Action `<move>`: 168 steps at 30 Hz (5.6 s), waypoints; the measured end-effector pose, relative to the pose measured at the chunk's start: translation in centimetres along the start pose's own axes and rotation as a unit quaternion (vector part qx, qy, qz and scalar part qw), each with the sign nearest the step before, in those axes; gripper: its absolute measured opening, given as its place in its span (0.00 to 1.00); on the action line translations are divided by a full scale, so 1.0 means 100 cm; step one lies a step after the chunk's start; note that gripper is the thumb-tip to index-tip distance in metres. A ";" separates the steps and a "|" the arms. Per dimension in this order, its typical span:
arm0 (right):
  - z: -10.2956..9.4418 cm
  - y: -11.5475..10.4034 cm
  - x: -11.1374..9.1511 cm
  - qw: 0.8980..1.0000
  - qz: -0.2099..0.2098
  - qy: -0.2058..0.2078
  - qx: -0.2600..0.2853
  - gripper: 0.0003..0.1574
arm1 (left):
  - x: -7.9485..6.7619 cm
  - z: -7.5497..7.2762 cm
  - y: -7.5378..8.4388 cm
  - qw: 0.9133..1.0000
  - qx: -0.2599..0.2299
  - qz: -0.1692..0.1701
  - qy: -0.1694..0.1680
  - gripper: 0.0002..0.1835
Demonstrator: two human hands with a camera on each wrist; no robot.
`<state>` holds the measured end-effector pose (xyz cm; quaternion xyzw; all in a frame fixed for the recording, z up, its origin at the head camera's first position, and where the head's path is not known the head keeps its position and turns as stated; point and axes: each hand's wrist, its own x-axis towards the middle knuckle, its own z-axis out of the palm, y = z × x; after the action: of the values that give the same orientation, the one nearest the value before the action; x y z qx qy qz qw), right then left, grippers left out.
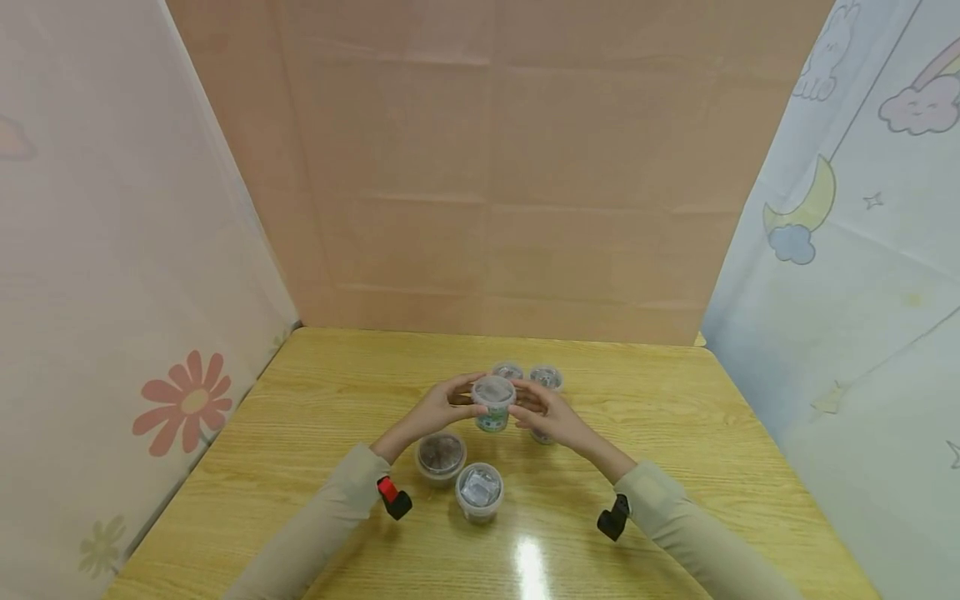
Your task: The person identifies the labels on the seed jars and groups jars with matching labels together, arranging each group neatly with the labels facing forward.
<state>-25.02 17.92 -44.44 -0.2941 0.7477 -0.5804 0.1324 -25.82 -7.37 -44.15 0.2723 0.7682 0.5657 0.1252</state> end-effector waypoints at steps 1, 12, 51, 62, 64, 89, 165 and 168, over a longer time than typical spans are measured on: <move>0.000 -0.001 0.001 1.000 0.003 0.000 -0.004 0.34 | 0.000 -0.001 -0.001 1.000 -0.002 -0.004 0.001 0.35; 0.007 -0.003 0.015 0.999 0.023 0.010 -0.034 0.36 | -0.010 -0.011 0.017 1.000 0.007 -0.001 -0.002 0.35; 0.022 0.007 0.038 0.996 0.010 -0.002 -0.088 0.35 | -0.016 -0.030 -0.005 1.000 0.021 -0.012 -0.006 0.35; 0.028 -0.009 0.040 0.996 0.001 -0.029 -0.082 0.35 | -0.021 -0.034 -0.012 1.000 0.010 -0.022 -0.007 0.36; 0.029 -0.003 0.042 0.996 0.000 -0.024 -0.089 0.35 | -0.022 -0.035 -0.012 1.000 0.010 -0.022 -0.009 0.36; 0.045 -0.001 0.052 0.993 -0.005 -0.014 -0.116 0.33 | -0.028 -0.046 -0.050 1.000 0.018 -0.007 0.013 0.37; 0.072 0.020 0.080 0.985 -0.025 -0.052 -0.161 0.34 | -0.049 -0.072 -0.072 0.999 0.002 -0.040 0.008 0.38; 0.073 0.026 0.082 0.986 -0.026 -0.053 -0.157 0.34 | -0.049 -0.074 -0.080 0.999 0.003 -0.039 0.005 0.39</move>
<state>-28.35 7.67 -47.86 -0.3613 0.8134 -0.4425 0.1092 -27.74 -17.76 -49.73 0.2402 0.7804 0.5595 0.1425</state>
